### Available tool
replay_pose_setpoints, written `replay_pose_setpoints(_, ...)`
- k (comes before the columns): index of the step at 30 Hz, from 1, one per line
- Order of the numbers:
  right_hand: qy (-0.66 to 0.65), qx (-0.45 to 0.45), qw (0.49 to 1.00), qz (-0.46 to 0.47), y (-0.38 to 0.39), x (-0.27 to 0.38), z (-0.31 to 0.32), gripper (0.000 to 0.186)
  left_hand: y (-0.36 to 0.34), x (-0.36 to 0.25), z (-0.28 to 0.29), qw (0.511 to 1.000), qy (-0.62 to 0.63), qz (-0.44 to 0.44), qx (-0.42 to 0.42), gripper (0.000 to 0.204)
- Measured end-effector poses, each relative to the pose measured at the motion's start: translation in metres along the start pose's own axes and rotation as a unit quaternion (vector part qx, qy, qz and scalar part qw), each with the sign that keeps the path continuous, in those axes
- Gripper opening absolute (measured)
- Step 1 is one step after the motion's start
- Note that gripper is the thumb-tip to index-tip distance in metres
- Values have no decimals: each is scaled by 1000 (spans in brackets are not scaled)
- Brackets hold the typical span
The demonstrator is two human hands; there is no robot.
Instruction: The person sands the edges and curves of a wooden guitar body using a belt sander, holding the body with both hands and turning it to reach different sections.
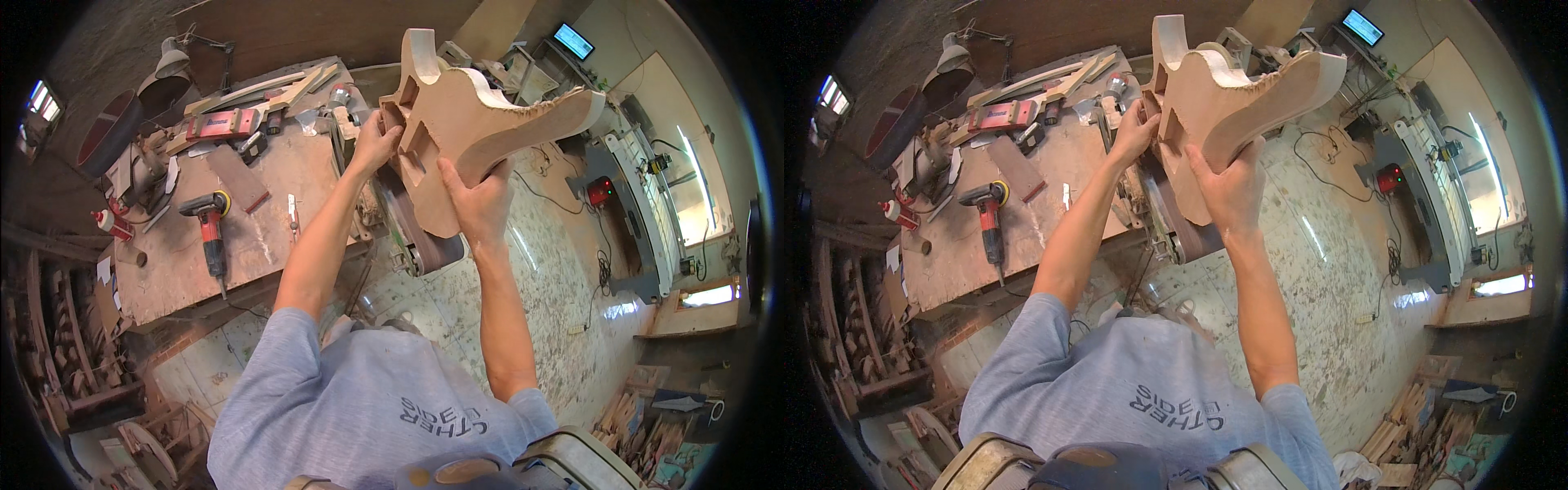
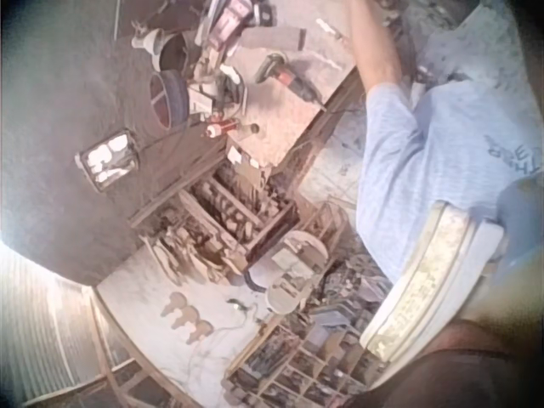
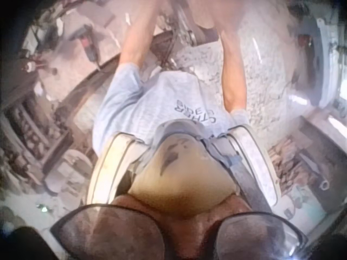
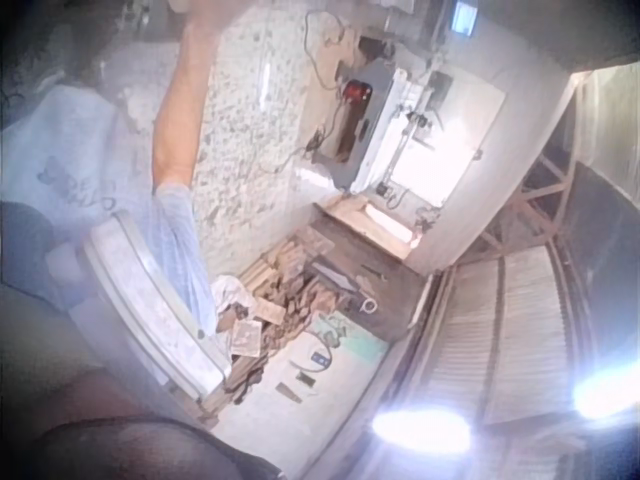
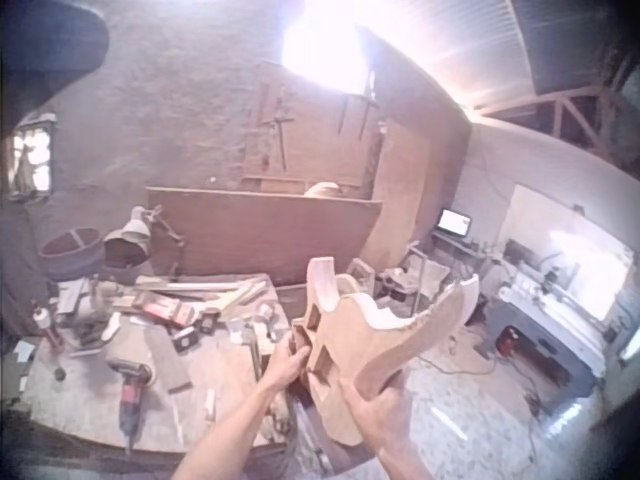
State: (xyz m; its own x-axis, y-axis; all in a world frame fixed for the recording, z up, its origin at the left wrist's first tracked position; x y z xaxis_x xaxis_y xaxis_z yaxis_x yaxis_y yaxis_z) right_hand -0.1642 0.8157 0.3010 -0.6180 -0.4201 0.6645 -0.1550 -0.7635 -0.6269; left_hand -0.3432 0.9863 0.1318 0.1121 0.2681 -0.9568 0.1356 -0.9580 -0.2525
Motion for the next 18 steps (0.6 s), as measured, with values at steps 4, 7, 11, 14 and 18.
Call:
replay_pose_setpoints(4, 33, 18, 999, -13, -7, 8, -14, 63, -16, 4, 12, 999, -36, -16, -32, 35)
replay_pose_setpoints(7, 38, 9, 999, 2, -7, 12, -17, 62, -22, 17, 14, 998, -58, 0, -32, 36)
replay_pose_setpoints(11, 38, -2, 999, 10, -6, 10, -17, 62, -27, 21, 12, 997, -65, 1, -28, 35)
replay_pose_setpoints(14, 50, 3, 999, 0, -6, 9, -17, 63, -23, 17, 8, 997, -80, 7, -24, 36)
replay_pose_setpoints(18, 55, 10, 998, -38, -4, 3, -19, 72, -22, 11, 9, 997, -71, -7, -28, 36)
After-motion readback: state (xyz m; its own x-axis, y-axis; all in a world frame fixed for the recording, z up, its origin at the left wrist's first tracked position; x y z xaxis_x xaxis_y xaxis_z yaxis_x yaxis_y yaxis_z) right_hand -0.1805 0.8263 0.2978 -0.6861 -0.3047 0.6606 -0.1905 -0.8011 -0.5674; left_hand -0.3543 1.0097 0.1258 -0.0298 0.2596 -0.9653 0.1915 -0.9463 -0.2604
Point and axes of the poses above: each hand's wrist, its own y-axis away from the middle knuckle, its own z-axis out of the back of the hand, x = y × z, the point moved 8 cm from there along -y, towards the middle knuckle, and after that the axes turned 5 degrees about -x, right-handed, at the moved point
